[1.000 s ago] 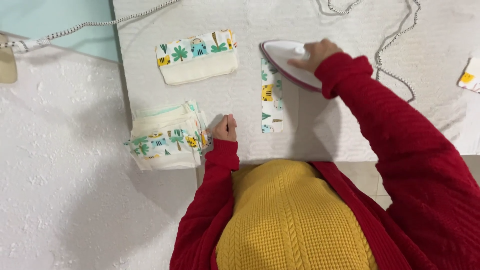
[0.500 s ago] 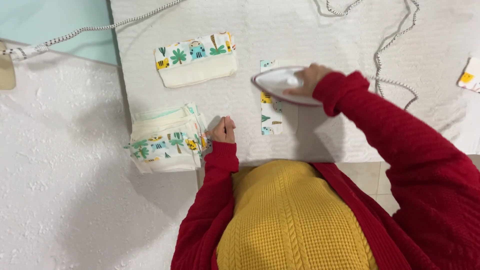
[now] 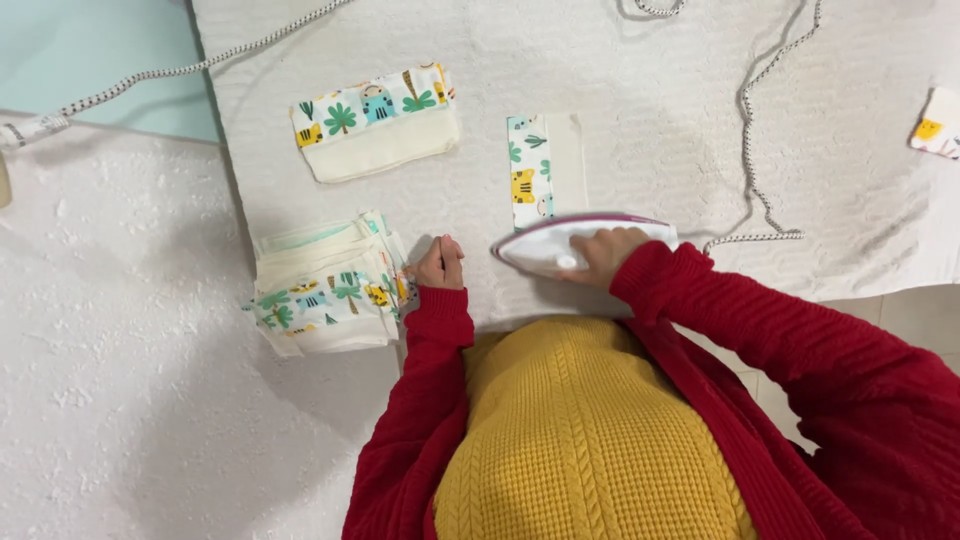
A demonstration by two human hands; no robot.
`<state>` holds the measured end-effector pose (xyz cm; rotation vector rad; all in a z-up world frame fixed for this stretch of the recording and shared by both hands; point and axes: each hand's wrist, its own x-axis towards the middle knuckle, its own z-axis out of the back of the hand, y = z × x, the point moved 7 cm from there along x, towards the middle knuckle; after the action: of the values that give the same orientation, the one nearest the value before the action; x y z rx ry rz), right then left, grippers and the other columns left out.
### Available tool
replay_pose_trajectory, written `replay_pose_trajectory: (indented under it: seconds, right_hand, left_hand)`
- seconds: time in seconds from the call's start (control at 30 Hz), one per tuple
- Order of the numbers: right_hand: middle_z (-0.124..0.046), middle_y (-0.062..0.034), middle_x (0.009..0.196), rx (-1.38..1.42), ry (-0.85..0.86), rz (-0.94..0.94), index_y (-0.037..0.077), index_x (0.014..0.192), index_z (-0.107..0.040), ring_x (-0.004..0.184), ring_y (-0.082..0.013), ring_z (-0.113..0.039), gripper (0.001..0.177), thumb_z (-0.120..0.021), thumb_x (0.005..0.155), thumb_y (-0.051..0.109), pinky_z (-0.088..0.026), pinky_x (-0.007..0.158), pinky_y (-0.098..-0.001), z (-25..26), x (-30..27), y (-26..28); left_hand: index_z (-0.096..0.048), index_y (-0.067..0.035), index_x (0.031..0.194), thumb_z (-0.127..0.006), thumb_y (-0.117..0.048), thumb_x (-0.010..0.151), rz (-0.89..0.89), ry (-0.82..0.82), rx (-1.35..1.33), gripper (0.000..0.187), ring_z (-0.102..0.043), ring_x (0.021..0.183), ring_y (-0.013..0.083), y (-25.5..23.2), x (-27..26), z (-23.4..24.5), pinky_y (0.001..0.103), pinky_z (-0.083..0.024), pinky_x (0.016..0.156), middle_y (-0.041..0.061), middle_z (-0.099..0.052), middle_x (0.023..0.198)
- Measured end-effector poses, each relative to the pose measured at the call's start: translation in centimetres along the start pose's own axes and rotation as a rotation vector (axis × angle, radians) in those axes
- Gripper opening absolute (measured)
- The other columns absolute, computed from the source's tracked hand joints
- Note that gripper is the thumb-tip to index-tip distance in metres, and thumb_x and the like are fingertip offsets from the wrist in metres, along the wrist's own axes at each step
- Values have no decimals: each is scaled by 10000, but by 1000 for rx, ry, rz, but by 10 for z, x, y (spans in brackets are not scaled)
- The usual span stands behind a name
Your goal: Ironing and folding small pieces of patterned fabric on a workbench.
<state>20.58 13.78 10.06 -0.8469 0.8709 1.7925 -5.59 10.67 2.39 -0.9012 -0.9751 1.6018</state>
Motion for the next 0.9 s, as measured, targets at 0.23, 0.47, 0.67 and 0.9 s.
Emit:
replay_pose_trajectory:
  seconds: [0.23, 0.47, 0.67, 0.9]
  right_hand:
    - [-726, -200, 752, 261, -238, -224, 99, 1368, -586, 450, -183, -636, 701, -480, 953, 655, -544, 370, -351, 102, 41, -51]
    - [-731, -195, 776, 343, -443, -347, -8, 1185, -701, 531, -232, -661, 727, -654, 908, 663, -582, 467, -407, 128, 77, -121]
    - [-726, -197, 771, 417, -516, -429, -24, 1140, -718, 579, -273, -703, 740, -678, 895, 673, -599, 526, -428, 117, 55, -155]
    - [-722, -180, 765, 484, -551, -503, -12, 1133, -730, 607, -273, -712, 758, -657, 906, 708, -604, 552, -427, 82, 35, -229]
  left_hand:
    - [-557, -52, 719, -437, -323, 1107, -7, -14, -23, 488, -457, 513, 98, 7, 0, 0, 270, -401, 518, 19, -571, 617]
    - [-626, -76, 857, -488, -288, 1082, 91, 16, 117, 339, -505, 517, 99, -14, 12, -6, 298, -463, 514, 24, -634, 686]
    - [-678, -98, 1212, -688, -143, 961, -204, 119, 171, 255, -668, 895, 199, -93, 80, -66, 349, -567, 771, 71, -671, 1080]
    - [-612, -120, 1250, -849, -201, 793, -379, 175, 550, 522, -499, 1148, 269, -111, 150, -124, 394, -464, 993, 48, -571, 1214]
